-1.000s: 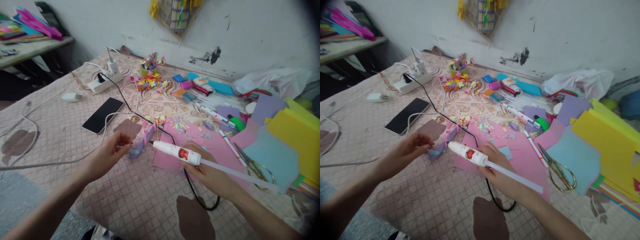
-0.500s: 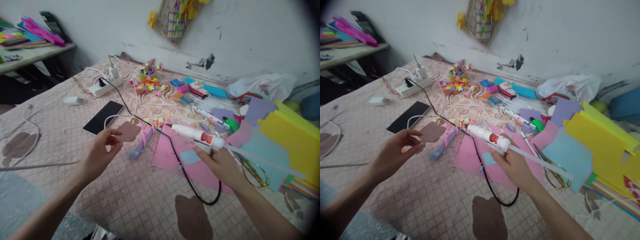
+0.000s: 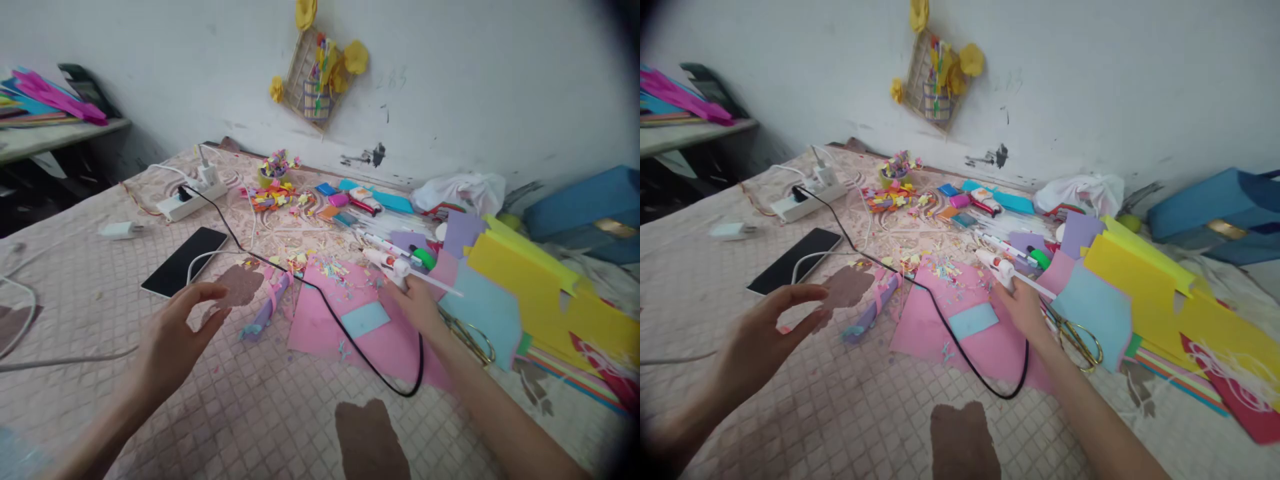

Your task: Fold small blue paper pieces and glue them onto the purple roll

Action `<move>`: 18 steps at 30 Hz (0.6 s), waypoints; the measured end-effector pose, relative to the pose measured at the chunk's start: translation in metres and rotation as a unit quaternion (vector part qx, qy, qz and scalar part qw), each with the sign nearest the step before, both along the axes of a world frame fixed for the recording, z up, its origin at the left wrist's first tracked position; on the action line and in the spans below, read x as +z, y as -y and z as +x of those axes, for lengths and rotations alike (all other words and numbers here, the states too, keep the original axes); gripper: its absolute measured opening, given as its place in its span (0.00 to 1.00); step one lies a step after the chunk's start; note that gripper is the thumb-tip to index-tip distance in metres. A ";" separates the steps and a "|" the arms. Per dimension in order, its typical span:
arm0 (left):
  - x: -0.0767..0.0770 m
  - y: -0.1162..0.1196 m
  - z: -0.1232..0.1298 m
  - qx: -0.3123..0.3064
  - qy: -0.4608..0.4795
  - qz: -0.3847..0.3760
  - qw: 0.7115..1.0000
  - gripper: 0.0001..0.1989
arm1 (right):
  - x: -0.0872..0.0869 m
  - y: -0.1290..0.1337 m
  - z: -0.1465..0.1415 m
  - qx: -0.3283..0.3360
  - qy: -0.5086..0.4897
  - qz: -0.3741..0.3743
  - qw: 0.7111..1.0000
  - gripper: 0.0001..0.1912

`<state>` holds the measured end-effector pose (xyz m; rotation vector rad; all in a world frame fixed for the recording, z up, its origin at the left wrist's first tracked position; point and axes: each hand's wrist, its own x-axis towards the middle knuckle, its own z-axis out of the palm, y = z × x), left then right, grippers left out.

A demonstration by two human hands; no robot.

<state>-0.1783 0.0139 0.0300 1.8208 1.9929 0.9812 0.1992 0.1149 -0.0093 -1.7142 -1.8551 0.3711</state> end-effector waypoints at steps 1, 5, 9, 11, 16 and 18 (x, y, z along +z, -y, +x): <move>-0.001 0.001 0.001 -0.003 -0.002 0.004 1.000 0.12 | -0.003 -0.004 0.001 -0.002 0.005 0.010 1.000 0.16; -0.004 0.005 0.003 0.003 -0.004 0.010 1.000 0.12 | -0.010 -0.017 0.001 0.004 0.011 0.043 0.999 0.14; 0.000 0.010 0.002 0.009 0.004 0.006 1.000 0.12 | -0.014 -0.021 0.006 0.013 -0.002 0.051 0.999 0.17; 0.005 0.013 0.002 -0.001 0.005 0.030 1.000 0.11 | -0.016 -0.018 0.010 0.017 -0.026 0.046 0.998 0.19; 0.017 0.020 0.008 0.016 -0.020 0.065 0.998 0.10 | -0.019 -0.008 0.020 0.017 -0.105 0.035 0.994 0.21; 0.019 0.024 0.010 0.025 -0.006 0.050 0.998 0.10 | -0.020 -0.004 0.023 0.018 -0.130 0.034 0.991 0.23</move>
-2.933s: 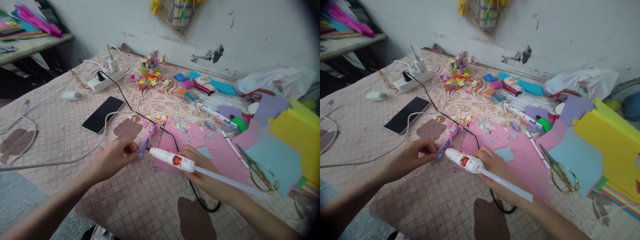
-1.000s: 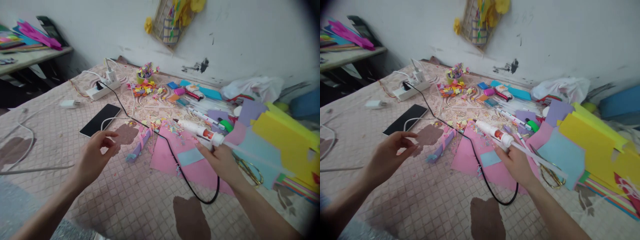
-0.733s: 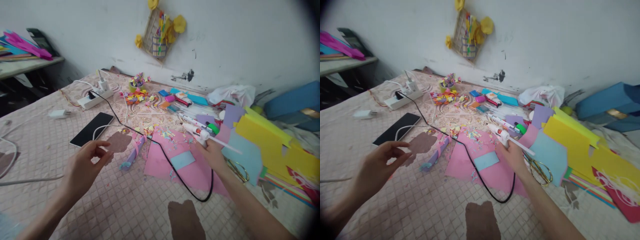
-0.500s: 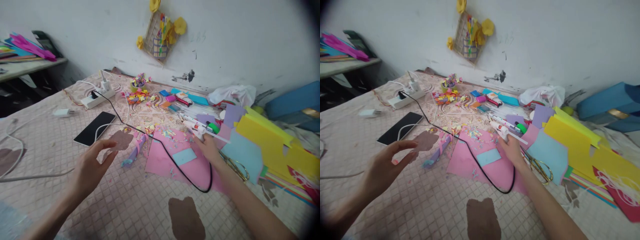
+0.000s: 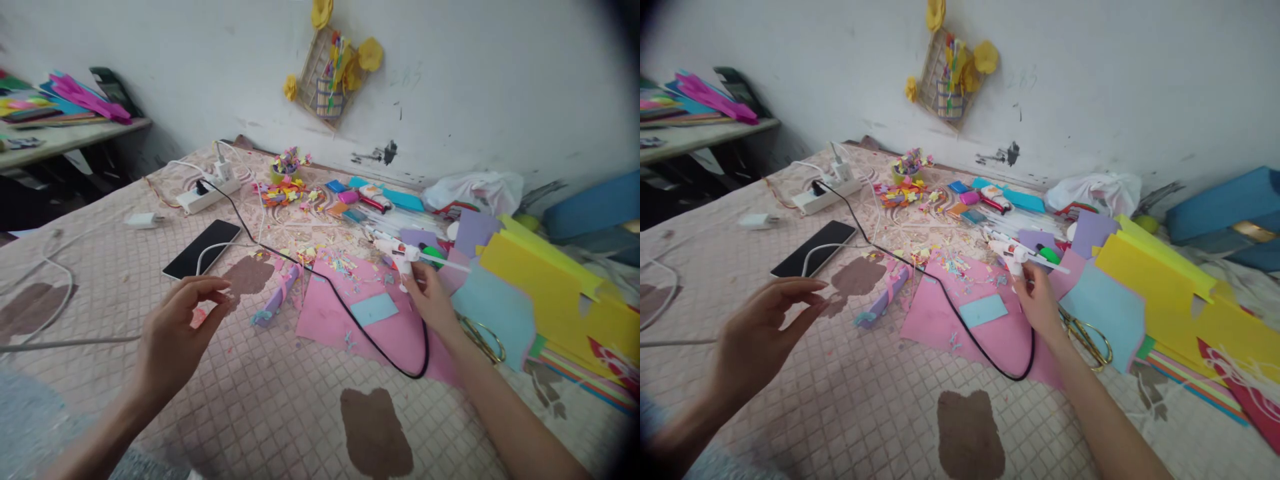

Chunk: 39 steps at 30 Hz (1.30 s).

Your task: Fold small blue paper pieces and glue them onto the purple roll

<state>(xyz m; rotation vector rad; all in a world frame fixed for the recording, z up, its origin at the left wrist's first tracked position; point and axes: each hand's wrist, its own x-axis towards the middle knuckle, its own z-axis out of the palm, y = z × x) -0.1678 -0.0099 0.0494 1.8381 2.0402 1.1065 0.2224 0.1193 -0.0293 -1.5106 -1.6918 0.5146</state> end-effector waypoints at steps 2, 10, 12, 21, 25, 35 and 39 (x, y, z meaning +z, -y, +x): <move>0.000 0.004 0.002 0.000 0.015 0.008 1.000 0.08 | 0.000 0.003 0.002 0.000 -0.014 0.003 1.000 0.22; -0.017 0.026 0.033 -0.155 -0.038 0.069 0.985 0.02 | 0.014 0.030 -0.003 -0.053 -0.053 0.089 0.993 0.16; -0.022 0.028 0.049 -0.230 -0.045 0.058 0.971 0.02 | 0.020 0.040 -0.009 -0.047 -0.051 0.093 0.993 0.12; -0.027 -0.011 0.129 -0.467 -0.137 0.032 0.873 0.11 | 0.030 0.069 -0.033 0.157 0.136 0.064 0.976 0.07; -0.032 -0.025 0.154 -0.530 -0.139 0.041 0.836 0.11 | 0.017 0.069 -0.029 0.189 0.205 0.079 0.957 0.17; -0.050 -0.023 0.153 -0.534 -0.044 0.035 0.844 0.09 | 0.001 0.064 -0.024 0.186 0.230 0.118 0.948 0.18; -0.051 -0.022 0.151 -0.524 -0.014 0.019 0.851 0.09 | 0.007 0.067 -0.023 0.128 0.206 0.167 0.956 0.15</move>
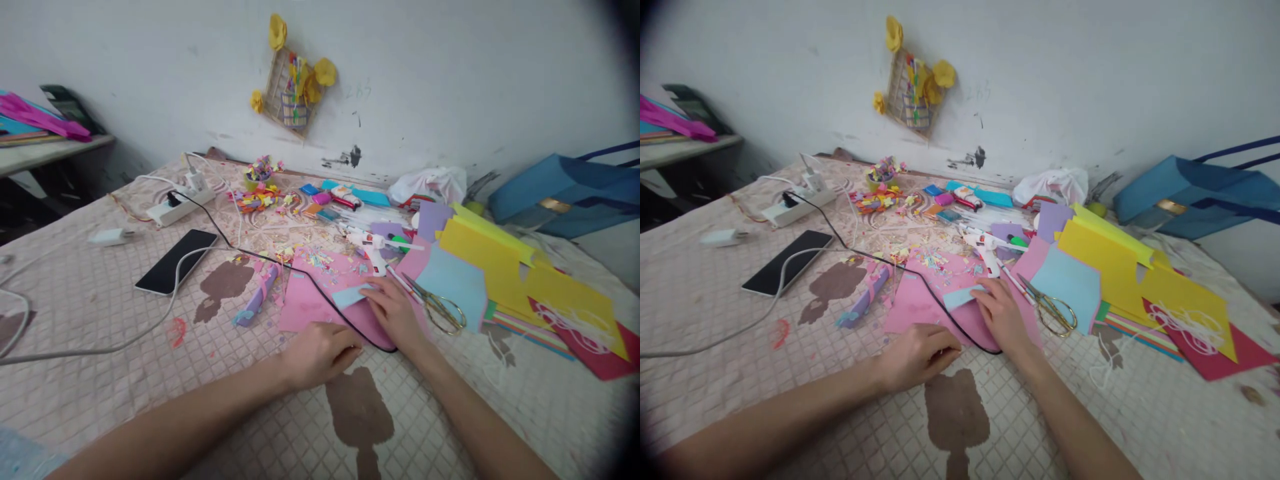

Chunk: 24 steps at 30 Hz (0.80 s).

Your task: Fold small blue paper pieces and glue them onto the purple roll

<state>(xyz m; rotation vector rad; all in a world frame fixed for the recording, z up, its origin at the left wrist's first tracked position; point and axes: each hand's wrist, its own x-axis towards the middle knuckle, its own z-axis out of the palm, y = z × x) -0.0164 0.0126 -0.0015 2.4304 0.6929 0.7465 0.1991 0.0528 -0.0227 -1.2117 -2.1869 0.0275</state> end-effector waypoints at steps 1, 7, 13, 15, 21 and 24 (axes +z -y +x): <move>0.000 0.000 0.000 0.005 0.004 -0.004 1.000 0.09 | 0.002 0.001 0.000 -0.024 -0.011 0.017 1.000 0.15; 0.001 0.003 0.000 0.027 0.039 -0.054 0.997 0.09 | 0.012 0.012 0.003 -0.070 -0.043 0.045 0.996 0.15; -0.007 0.002 0.004 0.126 0.181 -0.247 0.944 0.07 | 0.012 0.017 -0.001 -0.040 -0.054 0.055 0.996 0.16; -0.009 -0.002 0.004 0.134 0.254 -0.321 0.903 0.09 | 0.014 0.018 -0.004 -0.033 -0.073 0.063 0.995 0.17; -0.004 -0.006 0.003 0.090 0.278 -0.359 0.886 0.09 | 0.019 0.025 -0.011 -0.048 -0.104 0.074 0.991 0.16; -0.001 -0.005 0.003 0.058 0.298 -0.372 0.877 0.09 | 0.020 0.027 -0.014 -0.042 -0.095 0.058 0.993 0.18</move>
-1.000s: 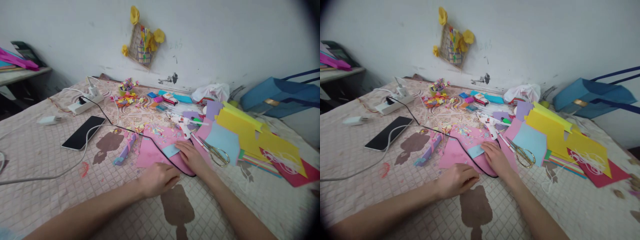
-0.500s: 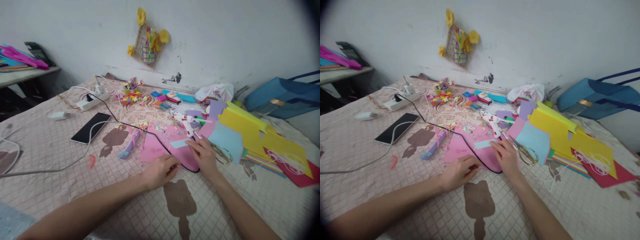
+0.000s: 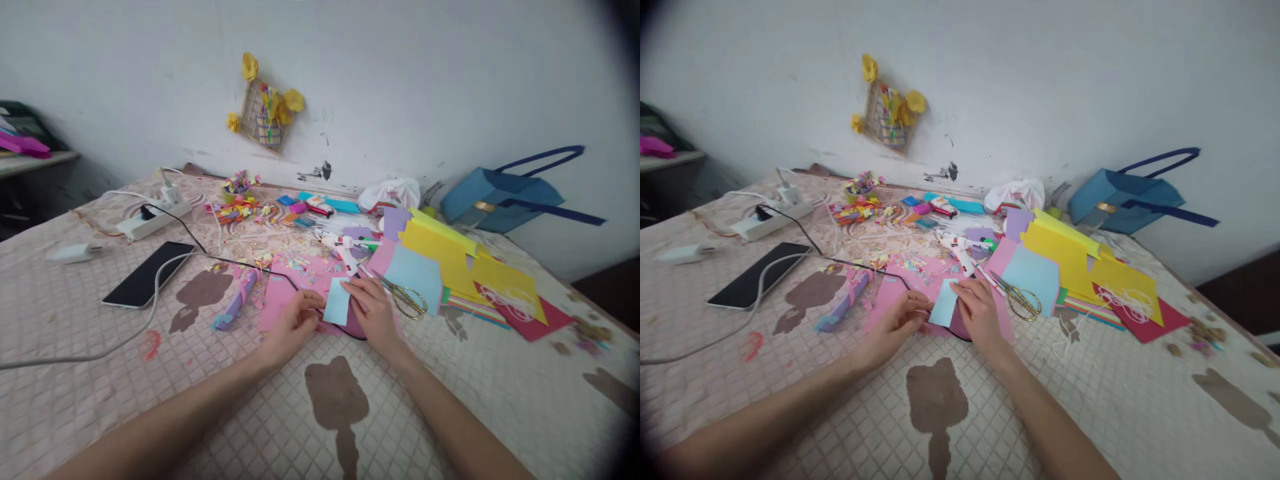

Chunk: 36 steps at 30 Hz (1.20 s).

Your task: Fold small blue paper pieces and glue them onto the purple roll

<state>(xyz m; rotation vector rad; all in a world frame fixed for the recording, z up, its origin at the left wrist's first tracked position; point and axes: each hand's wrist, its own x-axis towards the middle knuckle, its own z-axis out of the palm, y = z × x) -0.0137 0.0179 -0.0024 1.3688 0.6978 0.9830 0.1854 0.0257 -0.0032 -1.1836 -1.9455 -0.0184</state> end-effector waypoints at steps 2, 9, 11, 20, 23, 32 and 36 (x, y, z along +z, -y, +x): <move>0.000 -0.001 -0.001 -0.010 -0.023 0.007 1.000 0.11 | 0.000 0.001 -0.001 0.001 -0.005 -0.009 1.000 0.19; -0.003 -0.008 -0.006 0.010 -0.101 0.070 0.992 0.17 | -0.009 0.003 -0.004 0.042 -0.122 -0.134 0.982 0.21; -0.004 -0.010 -0.007 0.028 -0.103 0.090 0.990 0.18 | -0.012 0.005 -0.006 0.073 -0.186 -0.203 0.959 0.22; -0.006 -0.009 -0.007 0.039 -0.103 0.097 0.989 0.18 | -0.006 0.017 -0.018 0.101 -0.198 -0.214 0.951 0.14; -0.007 -0.008 -0.006 0.031 -0.084 0.092 0.992 0.17 | -0.006 0.017 -0.019 0.094 -0.220 -0.208 0.948 0.13; -0.003 -0.005 -0.005 0.056 -0.061 0.084 0.993 0.06 | -0.005 0.024 -0.025 0.124 -0.263 -0.249 0.924 0.06; -0.003 -0.006 -0.004 0.056 -0.050 0.064 0.995 0.05 | -0.003 0.026 -0.028 0.116 -0.294 -0.272 0.909 0.04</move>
